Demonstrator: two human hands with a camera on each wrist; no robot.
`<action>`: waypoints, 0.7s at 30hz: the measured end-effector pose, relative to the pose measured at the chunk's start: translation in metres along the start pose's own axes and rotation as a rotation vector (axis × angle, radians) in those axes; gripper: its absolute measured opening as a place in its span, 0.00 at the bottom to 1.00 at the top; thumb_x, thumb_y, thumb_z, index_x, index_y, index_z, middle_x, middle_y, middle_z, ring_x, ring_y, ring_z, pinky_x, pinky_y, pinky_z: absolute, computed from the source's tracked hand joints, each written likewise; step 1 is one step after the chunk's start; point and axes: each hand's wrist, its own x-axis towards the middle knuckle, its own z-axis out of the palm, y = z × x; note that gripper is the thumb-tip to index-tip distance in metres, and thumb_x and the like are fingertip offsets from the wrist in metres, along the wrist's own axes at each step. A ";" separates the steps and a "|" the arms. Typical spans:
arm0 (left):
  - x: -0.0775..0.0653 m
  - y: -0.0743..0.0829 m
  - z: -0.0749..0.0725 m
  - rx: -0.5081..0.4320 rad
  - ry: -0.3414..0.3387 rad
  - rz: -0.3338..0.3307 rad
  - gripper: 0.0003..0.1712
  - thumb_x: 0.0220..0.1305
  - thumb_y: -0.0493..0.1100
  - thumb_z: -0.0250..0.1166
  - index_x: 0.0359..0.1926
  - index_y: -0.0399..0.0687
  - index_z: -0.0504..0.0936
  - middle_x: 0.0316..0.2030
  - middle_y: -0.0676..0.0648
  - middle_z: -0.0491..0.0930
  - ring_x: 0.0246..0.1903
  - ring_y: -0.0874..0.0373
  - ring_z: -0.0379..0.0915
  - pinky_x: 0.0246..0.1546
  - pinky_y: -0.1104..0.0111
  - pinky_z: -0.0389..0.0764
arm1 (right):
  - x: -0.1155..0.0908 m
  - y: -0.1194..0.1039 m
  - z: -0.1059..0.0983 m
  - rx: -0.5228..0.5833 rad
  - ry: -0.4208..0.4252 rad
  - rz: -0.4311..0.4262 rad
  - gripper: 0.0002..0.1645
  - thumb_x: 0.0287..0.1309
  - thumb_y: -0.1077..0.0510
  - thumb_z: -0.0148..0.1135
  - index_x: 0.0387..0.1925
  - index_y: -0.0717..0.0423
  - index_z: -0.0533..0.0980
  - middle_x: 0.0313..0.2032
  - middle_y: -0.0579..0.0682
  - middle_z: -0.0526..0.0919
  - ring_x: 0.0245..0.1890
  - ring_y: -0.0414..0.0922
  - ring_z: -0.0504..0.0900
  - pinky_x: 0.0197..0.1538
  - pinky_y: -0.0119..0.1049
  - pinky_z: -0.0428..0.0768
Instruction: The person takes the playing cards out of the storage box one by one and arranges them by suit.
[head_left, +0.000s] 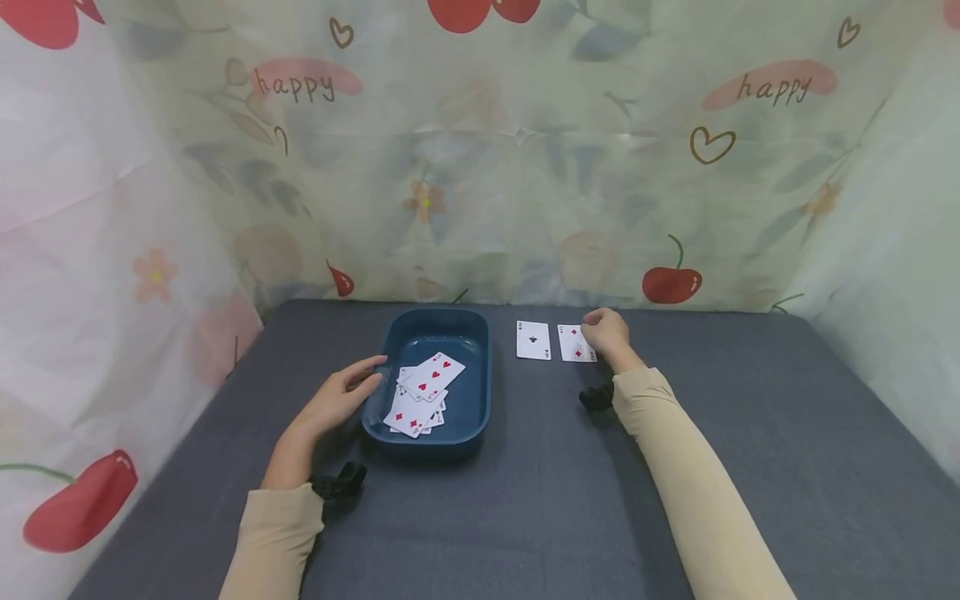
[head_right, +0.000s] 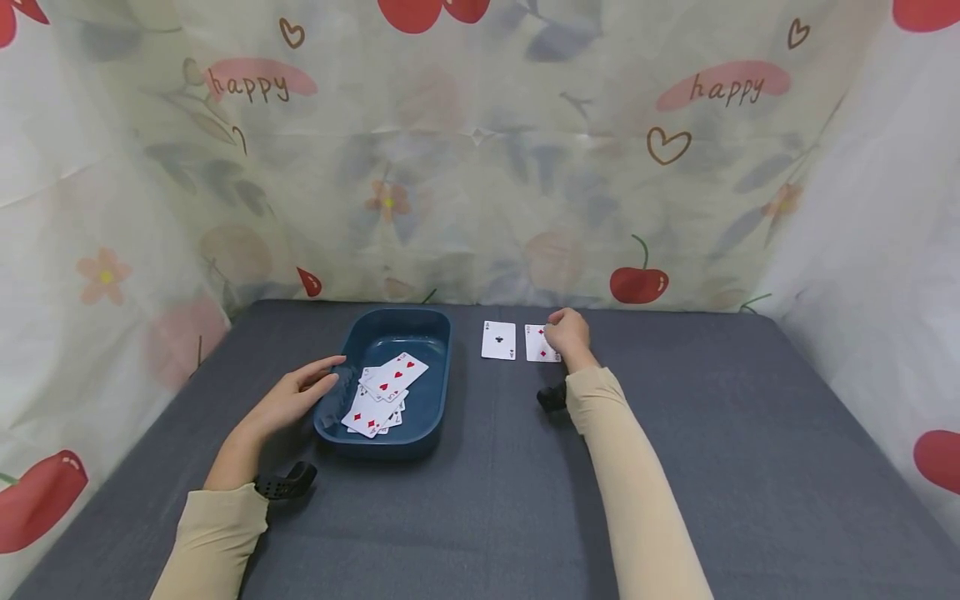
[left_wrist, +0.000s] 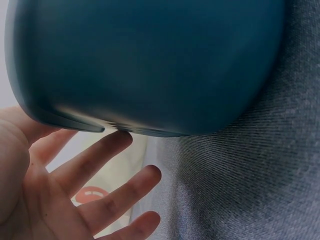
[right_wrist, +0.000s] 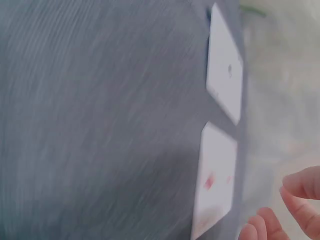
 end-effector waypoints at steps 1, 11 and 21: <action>0.000 0.000 0.000 0.001 -0.001 0.001 0.29 0.71 0.53 0.48 0.69 0.52 0.59 0.69 0.36 0.58 0.66 0.37 0.57 0.63 0.44 0.62 | -0.003 -0.005 0.000 0.015 -0.006 -0.018 0.19 0.59 0.60 0.48 0.50 0.65 0.73 0.53 0.65 0.76 0.55 0.58 0.73 0.59 0.48 0.70; 0.000 0.001 0.001 -0.001 -0.001 0.003 0.29 0.71 0.53 0.48 0.69 0.52 0.59 0.69 0.36 0.58 0.66 0.38 0.57 0.63 0.44 0.62 | -0.031 -0.074 0.018 0.156 -0.209 -0.226 0.20 0.65 0.58 0.49 0.55 0.62 0.70 0.57 0.63 0.73 0.59 0.57 0.71 0.58 0.50 0.73; 0.000 0.001 0.000 0.003 -0.006 0.016 0.29 0.71 0.52 0.48 0.69 0.51 0.59 0.69 0.36 0.58 0.66 0.37 0.58 0.63 0.44 0.63 | -0.059 -0.142 0.052 0.158 -0.296 -0.410 0.17 0.61 0.58 0.56 0.49 0.61 0.74 0.49 0.60 0.79 0.51 0.53 0.77 0.55 0.43 0.76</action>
